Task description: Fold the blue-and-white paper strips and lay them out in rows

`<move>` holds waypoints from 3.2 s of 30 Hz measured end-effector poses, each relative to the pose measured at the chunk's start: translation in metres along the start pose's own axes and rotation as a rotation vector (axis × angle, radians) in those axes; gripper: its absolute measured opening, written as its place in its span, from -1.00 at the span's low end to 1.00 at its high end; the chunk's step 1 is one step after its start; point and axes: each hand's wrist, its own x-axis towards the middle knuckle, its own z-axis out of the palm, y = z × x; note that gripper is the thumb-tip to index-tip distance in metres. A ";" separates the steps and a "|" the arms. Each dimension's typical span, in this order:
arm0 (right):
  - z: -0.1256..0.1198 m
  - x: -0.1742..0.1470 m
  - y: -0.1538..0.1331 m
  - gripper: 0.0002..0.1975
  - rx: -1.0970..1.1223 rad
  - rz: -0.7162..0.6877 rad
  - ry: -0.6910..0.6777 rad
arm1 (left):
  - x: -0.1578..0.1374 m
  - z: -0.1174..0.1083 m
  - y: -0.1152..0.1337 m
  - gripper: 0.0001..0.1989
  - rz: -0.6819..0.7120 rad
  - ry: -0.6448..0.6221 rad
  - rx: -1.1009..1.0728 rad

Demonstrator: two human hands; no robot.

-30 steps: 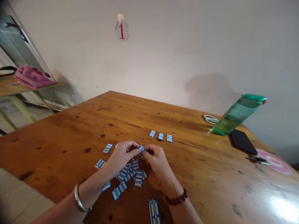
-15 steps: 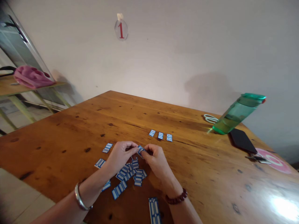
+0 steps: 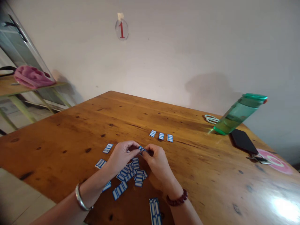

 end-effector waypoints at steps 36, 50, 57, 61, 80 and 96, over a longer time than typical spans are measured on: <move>0.001 0.004 0.014 -0.87 -0.775 -0.163 0.051 | -0.006 0.012 -0.018 -0.47 0.100 -0.092 0.550; -0.002 0.000 -0.003 -0.88 -0.074 -0.082 -0.056 | 0.000 0.003 -0.005 -0.86 0.012 -0.052 0.069; -0.010 0.001 -0.002 -0.63 0.336 0.118 -0.112 | 0.000 -0.001 0.003 -0.92 -0.190 -0.095 -0.266; -0.009 0.001 -0.003 -0.61 0.340 0.114 -0.116 | 0.001 -0.003 0.005 -0.91 -0.215 -0.086 -0.293; -0.001 0.003 0.010 -0.86 -0.485 -0.219 0.054 | 0.003 0.005 -0.020 -0.75 0.105 0.019 0.239; -0.002 0.003 0.008 -0.88 -0.838 -0.143 -0.006 | -0.004 0.013 -0.030 -0.45 0.160 -0.042 0.485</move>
